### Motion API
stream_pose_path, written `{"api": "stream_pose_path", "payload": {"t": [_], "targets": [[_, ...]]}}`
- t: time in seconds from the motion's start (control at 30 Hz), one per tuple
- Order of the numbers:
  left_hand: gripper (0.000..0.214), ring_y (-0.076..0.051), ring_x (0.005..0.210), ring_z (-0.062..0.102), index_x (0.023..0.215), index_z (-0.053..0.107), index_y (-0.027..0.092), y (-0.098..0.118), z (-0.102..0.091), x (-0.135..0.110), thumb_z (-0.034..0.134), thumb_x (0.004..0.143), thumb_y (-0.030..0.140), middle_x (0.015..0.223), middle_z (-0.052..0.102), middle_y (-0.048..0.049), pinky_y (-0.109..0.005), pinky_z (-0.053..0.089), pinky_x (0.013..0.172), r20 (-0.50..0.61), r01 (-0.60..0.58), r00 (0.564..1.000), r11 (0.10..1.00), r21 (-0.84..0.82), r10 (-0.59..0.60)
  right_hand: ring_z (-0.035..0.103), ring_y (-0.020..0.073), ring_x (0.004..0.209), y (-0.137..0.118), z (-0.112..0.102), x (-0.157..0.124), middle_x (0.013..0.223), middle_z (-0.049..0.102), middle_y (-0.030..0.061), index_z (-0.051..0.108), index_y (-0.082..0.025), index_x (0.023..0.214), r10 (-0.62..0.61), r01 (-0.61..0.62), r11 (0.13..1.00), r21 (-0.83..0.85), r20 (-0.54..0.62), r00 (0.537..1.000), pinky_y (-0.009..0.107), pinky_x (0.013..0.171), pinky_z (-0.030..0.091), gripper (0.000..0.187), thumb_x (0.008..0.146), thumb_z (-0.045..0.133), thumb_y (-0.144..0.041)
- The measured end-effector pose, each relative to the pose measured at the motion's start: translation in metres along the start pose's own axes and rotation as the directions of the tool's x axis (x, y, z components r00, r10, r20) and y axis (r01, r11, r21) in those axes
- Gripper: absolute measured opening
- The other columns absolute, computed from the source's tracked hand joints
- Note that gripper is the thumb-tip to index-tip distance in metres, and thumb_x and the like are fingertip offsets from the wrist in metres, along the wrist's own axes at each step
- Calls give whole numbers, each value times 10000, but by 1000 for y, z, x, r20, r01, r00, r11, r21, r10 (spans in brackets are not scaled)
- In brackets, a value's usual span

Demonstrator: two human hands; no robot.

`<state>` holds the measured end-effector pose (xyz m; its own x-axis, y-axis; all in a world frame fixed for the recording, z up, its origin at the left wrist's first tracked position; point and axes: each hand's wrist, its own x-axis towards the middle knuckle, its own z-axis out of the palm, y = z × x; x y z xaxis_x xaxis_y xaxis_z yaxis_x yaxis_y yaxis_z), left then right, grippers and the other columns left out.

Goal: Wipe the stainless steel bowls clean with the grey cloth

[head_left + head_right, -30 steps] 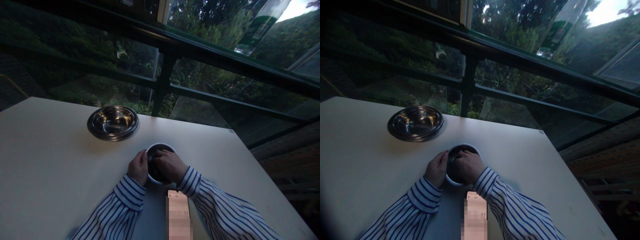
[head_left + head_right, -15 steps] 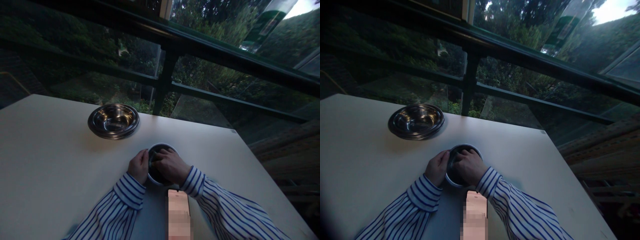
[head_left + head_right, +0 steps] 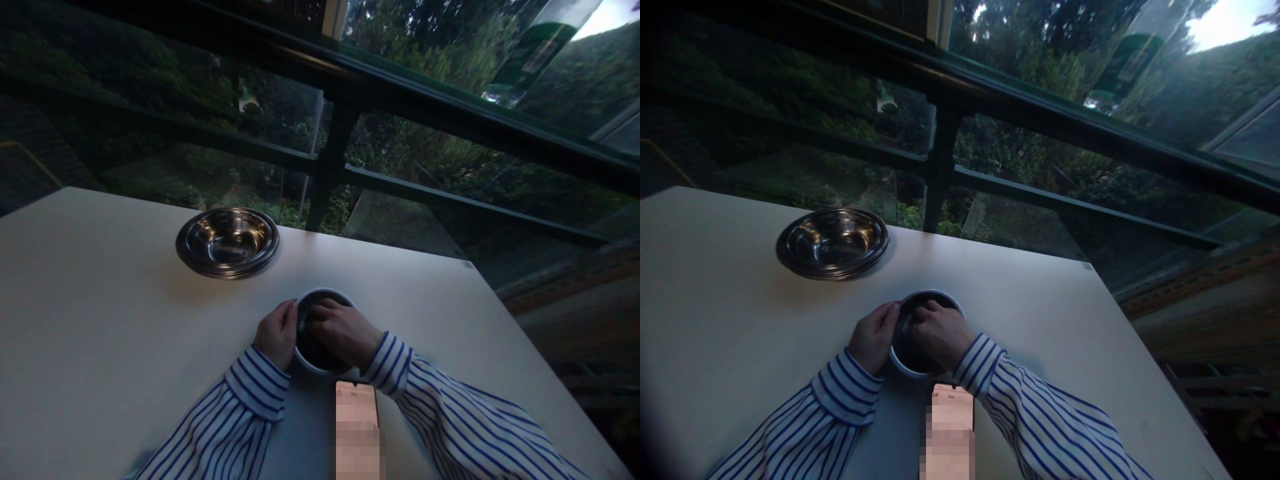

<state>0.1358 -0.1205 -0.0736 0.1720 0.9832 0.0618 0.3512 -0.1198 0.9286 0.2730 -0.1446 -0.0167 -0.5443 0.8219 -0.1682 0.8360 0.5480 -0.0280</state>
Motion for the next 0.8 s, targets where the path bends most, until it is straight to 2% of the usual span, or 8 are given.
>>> {"api": "stream_pose_path", "payload": {"t": [0.13,0.2,0.33,0.4,0.5,0.6,0.8], "targets": [[371,-176,780,618,908,630,141,0,1,1,352,801,362,826,685,-64,-246,454,693,-19,5,1000,1000,-7,-5,470,190,857,2,2,3,876,572,80,619,-141,846,91,-91,996,-14,-14,996,281,707,413,166,822,460,-180],[366,-178,789,618,901,630,148,-2,1,1,351,801,363,828,685,-64,-251,454,701,-23,5,1000,1000,-17,-5,467,178,855,1,2,3,870,571,70,622,-153,835,65,-64,998,15,-11,998,273,724,406,160,822,467,-192],[362,-180,785,615,891,629,149,-3,2,2,354,800,366,826,683,-67,-258,456,696,-16,7,1000,999,-40,-8,472,163,834,-3,1,0,848,578,43,625,-174,798,-65,64,997,50,18,998,251,705,401,136,810,493,-201],[364,-180,765,615,876,632,144,-3,1,3,355,798,367,806,682,-67,-257,457,682,-14,10,1000,1000,-27,-10,479,169,843,-4,0,0,862,583,41,623,-177,812,-62,61,998,34,16,998,251,680,402,131,807,494,-198],[362,-179,745,615,853,637,140,-1,-1,4,358,792,362,777,683,-62,-252,456,669,-12,-1,1000,1000,-2,1,492,183,861,-6,-4,3,903,590,57,615,-179,879,46,-45,999,-26,11,999,270,674,405,164,827,463,-211],[369,-177,758,616,873,637,137,-1,-1,5,353,793,358,790,685,-62,-247,456,677,-22,-14,1000,1000,-8,14,515,193,864,-8,-9,7,919,597,84,612,-166,894,169,-164,982,-91,55,984,284,670,409,204,848,421,-221],[381,-184,784,621,910,632,131,-6,1,5,359,796,371,833,689,-78,-262,462,697,-55,-15,998,1000,-9,15,567,211,840,-11,-20,7,868,625,120,632,-138,842,273,-252,957,-142,152,950,297,658,415,244,846,392,-186]]}}
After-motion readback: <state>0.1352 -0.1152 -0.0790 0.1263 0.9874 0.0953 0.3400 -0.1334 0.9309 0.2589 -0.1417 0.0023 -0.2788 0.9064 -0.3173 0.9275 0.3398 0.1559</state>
